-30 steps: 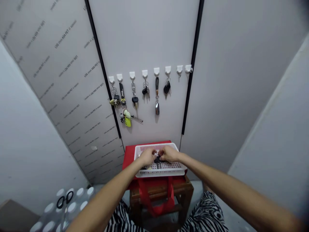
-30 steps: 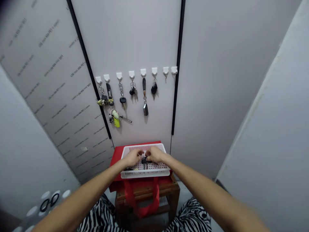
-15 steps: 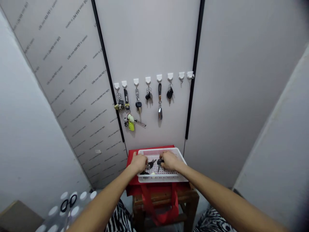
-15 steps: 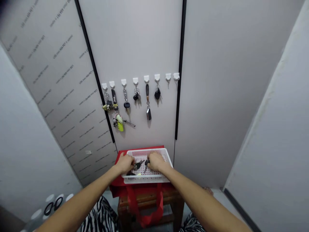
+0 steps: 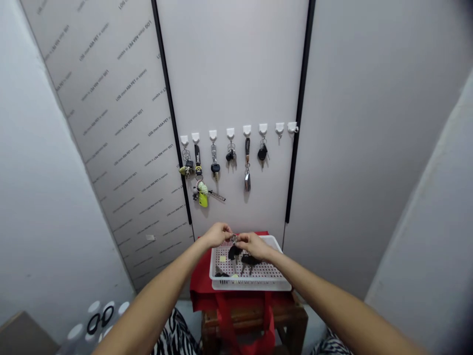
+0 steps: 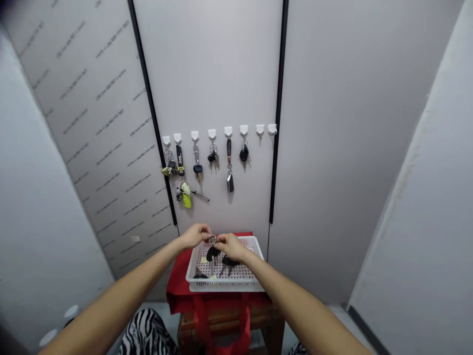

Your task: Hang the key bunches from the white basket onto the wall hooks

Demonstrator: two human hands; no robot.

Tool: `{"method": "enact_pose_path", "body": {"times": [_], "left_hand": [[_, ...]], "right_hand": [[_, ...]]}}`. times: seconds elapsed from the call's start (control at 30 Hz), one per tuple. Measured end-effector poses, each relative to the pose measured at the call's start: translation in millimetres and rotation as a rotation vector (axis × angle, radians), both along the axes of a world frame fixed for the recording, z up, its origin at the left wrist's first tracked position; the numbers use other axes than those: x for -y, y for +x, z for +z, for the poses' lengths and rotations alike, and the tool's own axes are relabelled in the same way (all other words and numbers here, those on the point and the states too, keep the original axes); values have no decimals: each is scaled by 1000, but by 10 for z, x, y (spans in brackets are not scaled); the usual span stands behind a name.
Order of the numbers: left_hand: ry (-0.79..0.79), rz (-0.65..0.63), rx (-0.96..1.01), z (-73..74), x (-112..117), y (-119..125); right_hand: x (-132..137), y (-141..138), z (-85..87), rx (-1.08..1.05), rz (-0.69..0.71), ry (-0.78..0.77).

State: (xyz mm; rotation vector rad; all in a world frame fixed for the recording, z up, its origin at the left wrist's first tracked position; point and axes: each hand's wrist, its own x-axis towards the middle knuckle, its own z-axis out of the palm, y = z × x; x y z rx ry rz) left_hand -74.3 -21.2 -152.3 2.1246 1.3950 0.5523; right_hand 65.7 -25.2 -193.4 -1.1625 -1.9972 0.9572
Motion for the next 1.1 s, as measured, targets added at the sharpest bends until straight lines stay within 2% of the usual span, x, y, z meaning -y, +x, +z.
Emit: {"method": "enact_pose_path", "body": {"times": [0.1, 0.17, 0.27, 0.4, 0.5, 0.57, 0.67, 0.77, 0.93, 1.0, 1.1], "left_hand": [[-12, -10, 214, 64, -43, 8], [4, -21, 263, 110, -69, 10], [65, -41, 256, 185, -66, 42], [172, -114, 165, 265, 17, 176], [166, -182, 85, 322, 50, 308], [189, -174, 116, 393, 24, 393], [279, -80, 280, 593, -69, 523], [374, 9, 426, 883, -169, 685], [479, 41, 505, 1369, -274, 1018], [483, 25, 494, 1521, -313, 1140], [495, 5, 489, 1689, -377, 1282]], "right_hand": [[-1, 78, 131, -12, -34, -50], [-9, 144, 218, 12, -56, -116], [-18, 240, 351, 59, -103, -151], [1, 305, 571, 129, -121, -52], [5, 331, 787, 91, -146, -14], [-14, 365, 960, 16, -195, -10], [-70, 452, 1270, -161, -278, 8], [-136, 572, 1630, -335, -373, 57], [-282, 829, 2200, -459, -566, 230], [-364, 933, 2356, -470, -635, 287], [-509, 1049, 2482, -478, -714, 326]]}}
